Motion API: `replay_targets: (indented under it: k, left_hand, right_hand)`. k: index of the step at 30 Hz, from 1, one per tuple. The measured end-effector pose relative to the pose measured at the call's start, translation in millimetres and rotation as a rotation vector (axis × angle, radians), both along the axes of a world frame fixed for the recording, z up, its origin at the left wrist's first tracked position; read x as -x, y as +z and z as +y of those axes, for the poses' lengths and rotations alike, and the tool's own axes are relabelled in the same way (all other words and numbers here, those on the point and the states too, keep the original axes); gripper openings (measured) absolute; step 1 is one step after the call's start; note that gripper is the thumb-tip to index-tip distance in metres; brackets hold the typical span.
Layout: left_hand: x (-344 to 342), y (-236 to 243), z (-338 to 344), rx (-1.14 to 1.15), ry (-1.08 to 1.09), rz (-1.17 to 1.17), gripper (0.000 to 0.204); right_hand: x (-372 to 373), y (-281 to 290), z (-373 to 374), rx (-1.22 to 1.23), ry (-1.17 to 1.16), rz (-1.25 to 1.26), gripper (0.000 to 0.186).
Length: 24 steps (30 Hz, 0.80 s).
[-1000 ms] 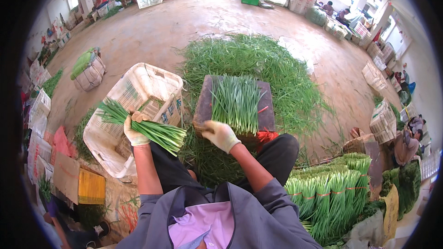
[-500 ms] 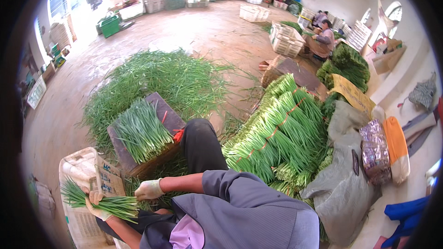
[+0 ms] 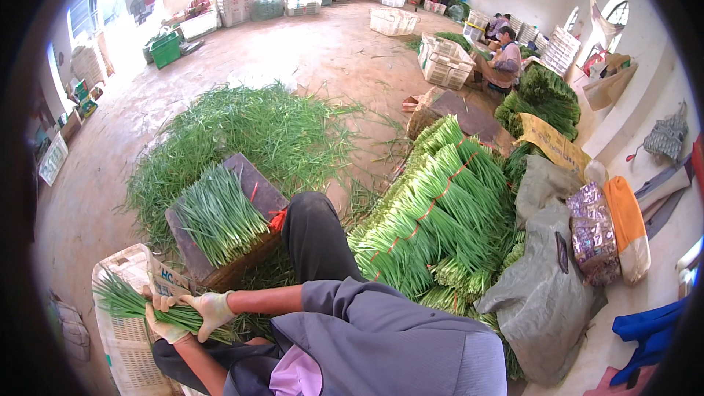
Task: The person gathers green onions, aligns them on a wooden board, and ties them into bundles using red string before placing them into a white plastic crate.
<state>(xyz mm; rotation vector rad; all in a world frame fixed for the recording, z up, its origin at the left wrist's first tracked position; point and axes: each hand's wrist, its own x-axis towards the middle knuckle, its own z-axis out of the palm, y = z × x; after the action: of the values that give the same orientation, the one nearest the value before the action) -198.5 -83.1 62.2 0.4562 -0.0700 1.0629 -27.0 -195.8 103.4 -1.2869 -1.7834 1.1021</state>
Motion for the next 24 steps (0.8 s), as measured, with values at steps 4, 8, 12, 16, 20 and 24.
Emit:
replay_targets:
  k: [4,8,12,16,20,24]
  left_hand:
    - [-5.1,-7.4,2.2,0.014,0.116,0.154,0.043]
    - [-26.7,-11.0,-12.6,-0.034,0.103,0.445,0.068]
    - [-48.7,-13.9,-19.1,0.191,0.252,0.555,0.044]
    - [-17.1,-19.8,-10.4,0.480,0.377,0.548,0.011]
    - [20.7,-20.9,4.4,0.430,0.376,0.372,0.046]
    - [29.7,-23.9,8.4,0.335,0.348,0.241,0.049]
  right_hand:
    - [16.6,-36.8,14.3,-0.151,-0.124,0.188,0.062]
    - [-5.9,-29.4,28.3,-0.329,-0.226,-0.016,0.042]
    - [-0.8,-51.9,33.9,-0.052,-0.285,-0.255,0.046]
    - [8.1,-41.4,3.1,0.092,-0.094,-0.348,0.054]
    - [-45.8,-60.7,-7.9,0.285,0.442,-0.818,0.049]
    - [-63.9,-48.2,-0.1,-0.024,-0.143,-0.268,0.025]
